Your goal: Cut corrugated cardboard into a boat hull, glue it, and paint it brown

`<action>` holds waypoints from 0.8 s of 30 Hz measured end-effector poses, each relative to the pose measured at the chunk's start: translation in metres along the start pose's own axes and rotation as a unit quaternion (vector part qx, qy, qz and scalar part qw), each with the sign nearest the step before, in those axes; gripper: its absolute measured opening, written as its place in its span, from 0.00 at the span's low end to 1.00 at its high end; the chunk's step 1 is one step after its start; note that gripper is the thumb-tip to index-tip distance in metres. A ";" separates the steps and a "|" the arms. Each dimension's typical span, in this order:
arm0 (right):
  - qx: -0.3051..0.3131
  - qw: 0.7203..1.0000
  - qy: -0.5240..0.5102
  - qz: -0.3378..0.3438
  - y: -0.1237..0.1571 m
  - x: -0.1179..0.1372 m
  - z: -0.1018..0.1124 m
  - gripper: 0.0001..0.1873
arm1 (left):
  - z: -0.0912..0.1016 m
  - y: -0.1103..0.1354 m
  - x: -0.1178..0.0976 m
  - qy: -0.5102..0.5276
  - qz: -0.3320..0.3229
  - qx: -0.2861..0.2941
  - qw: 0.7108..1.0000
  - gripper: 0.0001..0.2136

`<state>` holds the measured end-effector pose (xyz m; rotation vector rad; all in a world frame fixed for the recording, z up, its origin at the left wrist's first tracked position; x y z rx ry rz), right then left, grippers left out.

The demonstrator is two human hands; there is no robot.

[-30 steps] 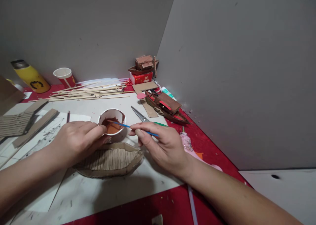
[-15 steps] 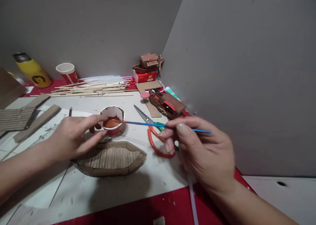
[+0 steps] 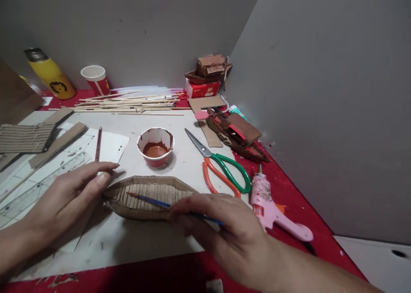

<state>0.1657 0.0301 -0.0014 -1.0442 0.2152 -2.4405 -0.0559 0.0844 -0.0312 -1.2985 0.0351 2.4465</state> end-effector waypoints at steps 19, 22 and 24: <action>0.078 0.994 0.048 0.064 0.003 0.005 -0.021 0.19 | -0.024 0.010 0.014 0.144 0.034 0.036 0.988 0.14; 0.043 0.996 0.057 0.054 0.003 0.000 -0.018 0.18 | -0.024 0.011 0.015 0.155 0.037 0.028 0.987 0.14; 0.040 0.996 0.060 0.056 0.004 -0.001 -0.020 0.18 | -0.024 0.011 0.015 0.156 0.035 0.028 0.987 0.14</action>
Point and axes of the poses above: each hand's wrist, its own y-axis away from the middle knuckle, its own z-axis out of the back of the hand, x = y × z, the point moved 9 cm from there along -y, towards the middle knuckle, and after that the axes turned 15 degrees about y, right-handed, at the moved point
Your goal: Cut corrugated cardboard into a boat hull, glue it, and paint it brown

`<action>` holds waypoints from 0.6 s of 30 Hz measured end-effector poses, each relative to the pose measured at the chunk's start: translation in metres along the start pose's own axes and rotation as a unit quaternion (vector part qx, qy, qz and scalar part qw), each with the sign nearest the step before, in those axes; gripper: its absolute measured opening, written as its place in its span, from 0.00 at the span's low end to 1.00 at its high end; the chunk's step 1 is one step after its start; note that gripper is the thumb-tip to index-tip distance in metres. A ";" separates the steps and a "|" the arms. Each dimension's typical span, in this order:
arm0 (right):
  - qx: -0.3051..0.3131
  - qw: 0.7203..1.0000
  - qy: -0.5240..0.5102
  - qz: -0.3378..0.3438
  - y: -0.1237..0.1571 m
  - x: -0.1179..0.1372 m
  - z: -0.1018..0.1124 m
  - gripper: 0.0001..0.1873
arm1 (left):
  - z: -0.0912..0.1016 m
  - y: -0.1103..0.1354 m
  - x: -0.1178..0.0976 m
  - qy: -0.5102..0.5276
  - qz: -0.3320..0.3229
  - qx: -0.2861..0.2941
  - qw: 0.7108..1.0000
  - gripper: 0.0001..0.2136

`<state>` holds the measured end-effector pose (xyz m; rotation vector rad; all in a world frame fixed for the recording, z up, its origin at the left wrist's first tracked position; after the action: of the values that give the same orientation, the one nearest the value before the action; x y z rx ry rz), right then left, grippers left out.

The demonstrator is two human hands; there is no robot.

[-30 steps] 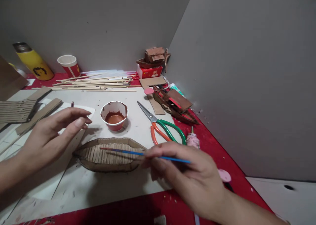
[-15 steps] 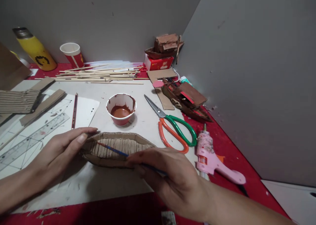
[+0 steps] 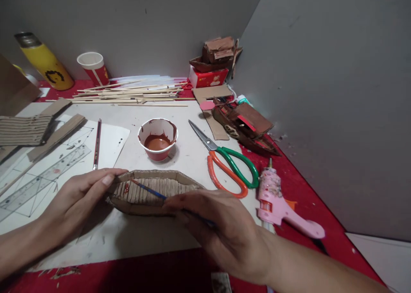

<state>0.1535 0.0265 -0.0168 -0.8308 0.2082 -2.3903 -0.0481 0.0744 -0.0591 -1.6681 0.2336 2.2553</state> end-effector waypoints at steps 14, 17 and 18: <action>0.067 0.995 0.005 0.071 0.004 0.013 -0.005 0.21 | -0.001 0.000 0.000 -0.006 -0.016 -0.001 1.000 0.13; 0.062 0.996 0.011 0.061 0.006 0.008 -0.005 0.22 | -0.001 0.000 -0.001 -0.007 -0.018 -0.001 1.000 0.13; 0.056 0.996 0.014 0.065 0.006 0.009 -0.004 0.22 | -0.001 0.000 -0.001 -0.007 -0.017 0.000 1.000 0.13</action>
<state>0.1484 0.0164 -0.0175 -0.7105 0.1333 -2.2710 -0.0468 0.0739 -0.0584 -1.6435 0.1988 2.2416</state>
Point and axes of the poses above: each hand's wrist, its own y-axis away from the middle knuckle, its own z-axis out of the back of the hand, x = y × z, the point moved 9 cm from there along -y, towards the middle knuckle, and after that the axes turned 15 degrees about y, right-handed, at the moved point
